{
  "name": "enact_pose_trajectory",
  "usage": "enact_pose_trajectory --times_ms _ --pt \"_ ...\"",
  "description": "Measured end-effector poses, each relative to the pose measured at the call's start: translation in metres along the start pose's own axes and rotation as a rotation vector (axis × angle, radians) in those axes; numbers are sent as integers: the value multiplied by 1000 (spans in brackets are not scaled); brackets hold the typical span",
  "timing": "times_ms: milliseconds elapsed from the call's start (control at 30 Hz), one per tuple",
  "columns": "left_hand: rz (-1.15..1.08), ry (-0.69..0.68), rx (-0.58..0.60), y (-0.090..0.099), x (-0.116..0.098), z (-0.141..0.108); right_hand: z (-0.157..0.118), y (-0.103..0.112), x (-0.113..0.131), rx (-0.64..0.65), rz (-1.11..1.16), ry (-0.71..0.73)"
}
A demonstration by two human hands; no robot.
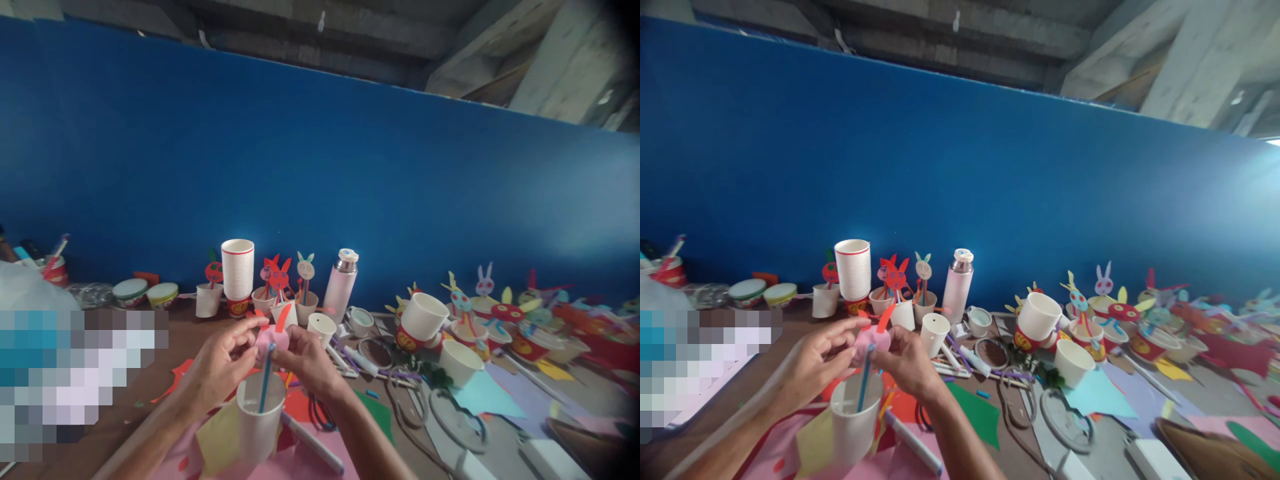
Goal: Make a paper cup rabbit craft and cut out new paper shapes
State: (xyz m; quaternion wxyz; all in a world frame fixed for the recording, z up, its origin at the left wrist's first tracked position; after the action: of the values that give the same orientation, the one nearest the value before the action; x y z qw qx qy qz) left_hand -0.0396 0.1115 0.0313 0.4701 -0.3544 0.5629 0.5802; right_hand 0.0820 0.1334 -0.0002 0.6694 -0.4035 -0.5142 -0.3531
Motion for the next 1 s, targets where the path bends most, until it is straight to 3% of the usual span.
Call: enact_pose_trajectory --times_ms 333,533,833,1000 --pt "-157 42 72 -4 -5 2 0 2 2 -7 -39 28" --pt "-201 171 59 -3 8 5 1 3 -4 -6 -62 16" --pt "-71 111 88 -2 9 3 0 0 2 -16 -67 25" --pt "-147 124 184 -9 6 1 0 1 2 -17 -69 33"
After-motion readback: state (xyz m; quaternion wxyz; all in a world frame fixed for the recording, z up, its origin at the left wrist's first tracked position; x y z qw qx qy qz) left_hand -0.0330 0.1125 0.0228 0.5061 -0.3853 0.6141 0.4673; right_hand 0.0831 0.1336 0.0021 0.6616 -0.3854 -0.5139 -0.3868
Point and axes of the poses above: each hand's wrist, its own z-axis towards the middle knuckle, its own y-axis out of the back of the hand, x = y × z, the point moved 8 cm from there along z, towards the middle knuckle, and after that the axes turned 3 degrees about z, right-handed, at the moved point
